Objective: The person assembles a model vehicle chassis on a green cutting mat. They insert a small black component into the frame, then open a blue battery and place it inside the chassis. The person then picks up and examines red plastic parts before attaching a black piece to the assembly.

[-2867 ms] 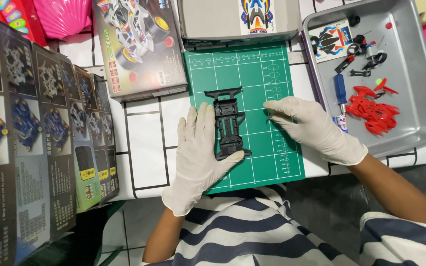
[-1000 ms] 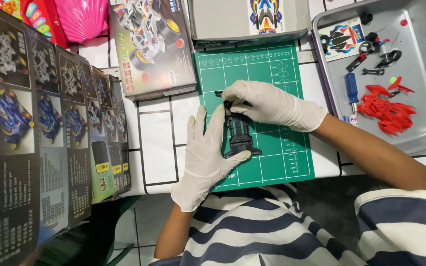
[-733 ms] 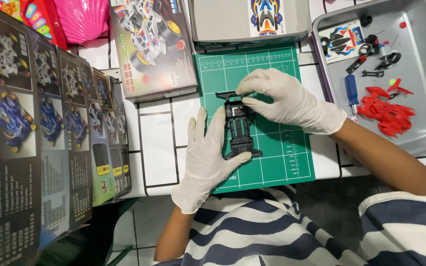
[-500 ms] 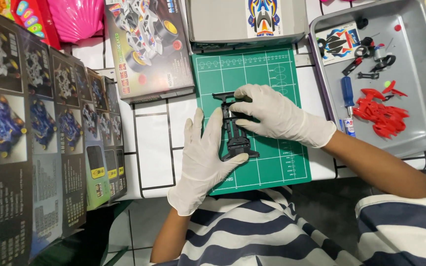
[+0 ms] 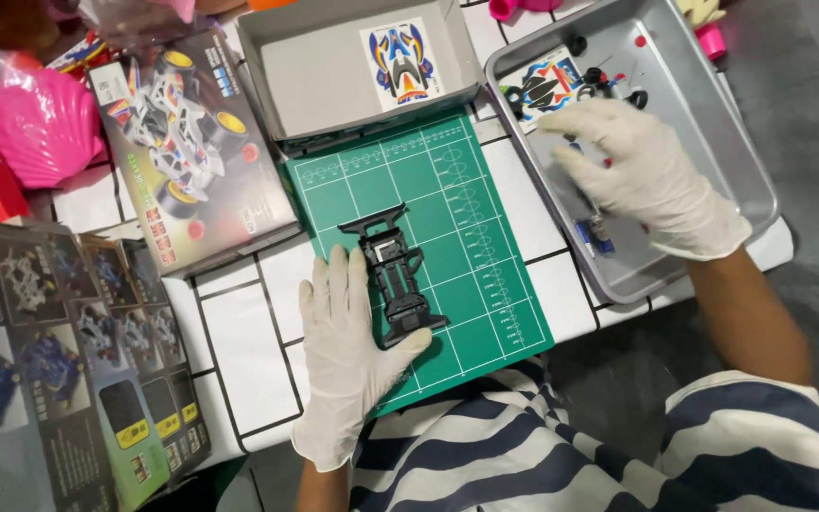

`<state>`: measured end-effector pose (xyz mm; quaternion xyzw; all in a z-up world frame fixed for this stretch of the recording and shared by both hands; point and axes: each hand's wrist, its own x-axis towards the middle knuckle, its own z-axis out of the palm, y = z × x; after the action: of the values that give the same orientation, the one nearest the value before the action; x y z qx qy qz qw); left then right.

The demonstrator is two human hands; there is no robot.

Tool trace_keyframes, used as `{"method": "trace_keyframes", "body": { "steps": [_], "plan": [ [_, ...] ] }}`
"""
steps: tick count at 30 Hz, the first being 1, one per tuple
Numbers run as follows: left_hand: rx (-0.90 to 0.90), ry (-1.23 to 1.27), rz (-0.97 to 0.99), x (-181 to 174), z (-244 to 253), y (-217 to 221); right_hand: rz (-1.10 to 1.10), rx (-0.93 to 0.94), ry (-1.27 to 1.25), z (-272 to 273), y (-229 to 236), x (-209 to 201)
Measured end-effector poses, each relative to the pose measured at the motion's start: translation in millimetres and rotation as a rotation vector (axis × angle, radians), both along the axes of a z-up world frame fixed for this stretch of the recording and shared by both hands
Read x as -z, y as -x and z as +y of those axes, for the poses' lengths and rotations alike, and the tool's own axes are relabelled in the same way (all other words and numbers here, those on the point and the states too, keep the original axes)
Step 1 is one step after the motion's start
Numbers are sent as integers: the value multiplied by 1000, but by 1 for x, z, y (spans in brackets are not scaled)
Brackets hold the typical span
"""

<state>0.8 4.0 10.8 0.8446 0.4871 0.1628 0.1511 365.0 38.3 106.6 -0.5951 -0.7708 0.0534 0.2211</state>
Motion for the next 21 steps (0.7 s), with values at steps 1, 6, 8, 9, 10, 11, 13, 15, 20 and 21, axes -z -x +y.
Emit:
{"method": "trace_keyframes", "body": {
  "steps": [1, 6, 8, 9, 10, 11, 13, 15, 20, 21],
  "plan": [
    [12, -3, -1, -5, 0, -1, -1, 12, -3, -6, -17, 0],
    [18, 61, -32, -22, -1, -4, -139, 467, 486, -39, -82, 11],
    [16, 114, -19, -23, 0, -5, -153, 520, 581, -47, -83, 9],
    [6, 169, -5, -23, 1, -5, -168, 564, 678, -52, -84, 8],
    [16, 167, -5, -21, 2, -7, -164, 574, 677, -57, -89, 13],
    [1, 166, 12, -20, 2, -8, -137, 525, 681, -62, -93, 18],
    [-11, 163, 30, -26, 2, -11, -107, 480, 683, -70, -99, 26],
    [-93, 277, -164, -41, 3, -15, -118, 441, 687, -76, -101, 30],
    [-36, 162, -141, -21, -2, -10, -33, 523, 680, -52, -77, -16],
    [-72, 206, -104, -22, -2, -11, 46, 646, 669, -44, -63, -34]
  ]
}}
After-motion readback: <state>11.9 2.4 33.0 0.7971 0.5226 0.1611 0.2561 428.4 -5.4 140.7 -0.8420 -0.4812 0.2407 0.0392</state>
